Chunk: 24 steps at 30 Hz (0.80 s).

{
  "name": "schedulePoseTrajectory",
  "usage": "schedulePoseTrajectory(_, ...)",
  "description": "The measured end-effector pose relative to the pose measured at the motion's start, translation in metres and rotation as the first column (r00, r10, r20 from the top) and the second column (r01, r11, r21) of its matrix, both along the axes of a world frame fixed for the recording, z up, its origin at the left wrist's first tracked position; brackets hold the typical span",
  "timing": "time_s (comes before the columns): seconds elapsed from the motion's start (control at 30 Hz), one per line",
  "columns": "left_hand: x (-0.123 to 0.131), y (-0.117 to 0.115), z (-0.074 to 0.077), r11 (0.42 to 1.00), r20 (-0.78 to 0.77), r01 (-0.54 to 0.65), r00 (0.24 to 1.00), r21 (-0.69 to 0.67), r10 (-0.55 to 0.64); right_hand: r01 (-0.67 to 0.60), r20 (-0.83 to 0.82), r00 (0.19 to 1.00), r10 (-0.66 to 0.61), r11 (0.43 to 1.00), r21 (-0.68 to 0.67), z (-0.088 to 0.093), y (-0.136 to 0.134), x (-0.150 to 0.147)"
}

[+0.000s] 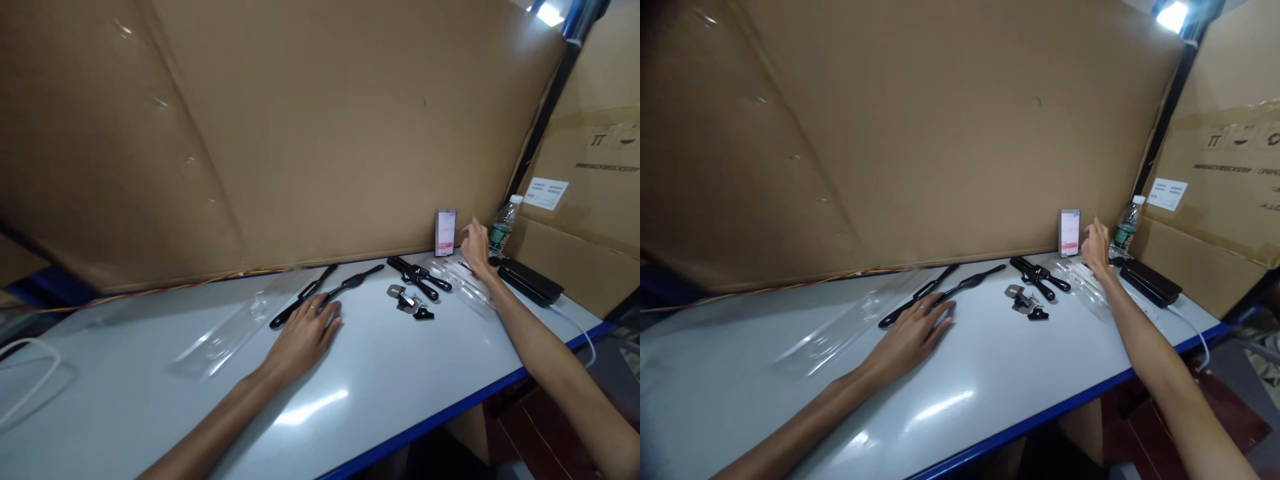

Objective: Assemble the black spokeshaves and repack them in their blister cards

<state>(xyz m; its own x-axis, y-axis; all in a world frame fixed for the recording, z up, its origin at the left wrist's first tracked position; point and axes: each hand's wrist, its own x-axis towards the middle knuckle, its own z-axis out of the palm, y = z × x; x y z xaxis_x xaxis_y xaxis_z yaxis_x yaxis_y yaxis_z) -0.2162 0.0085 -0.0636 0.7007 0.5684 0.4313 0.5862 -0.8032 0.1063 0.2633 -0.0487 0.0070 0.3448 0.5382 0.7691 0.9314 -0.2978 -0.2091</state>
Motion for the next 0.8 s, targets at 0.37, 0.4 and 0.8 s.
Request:
schedulePoseTrajectory(0.37,0.009,-0.012,0.033,0.985,0.002,-0.014,1.0,-0.17,0.015,-0.475,0.078,0.88,0.469,0.87,0.133,0.051,-0.013,-0.148)
schedulePoseTrajectory(0.4,0.009,-0.011,0.036,0.984,0.012,-0.018,1.0,-0.179,0.021,-0.525,0.071,0.85,0.522,0.851,0.032,0.052,-0.011,-0.167)
schedulePoseTrajectory(0.8,0.004,-0.009,0.051,0.989,0.0,-0.096,0.995,-0.109,0.096,-0.196,-0.026,0.972,0.233,0.746,-0.636,0.03,0.006,-0.195)
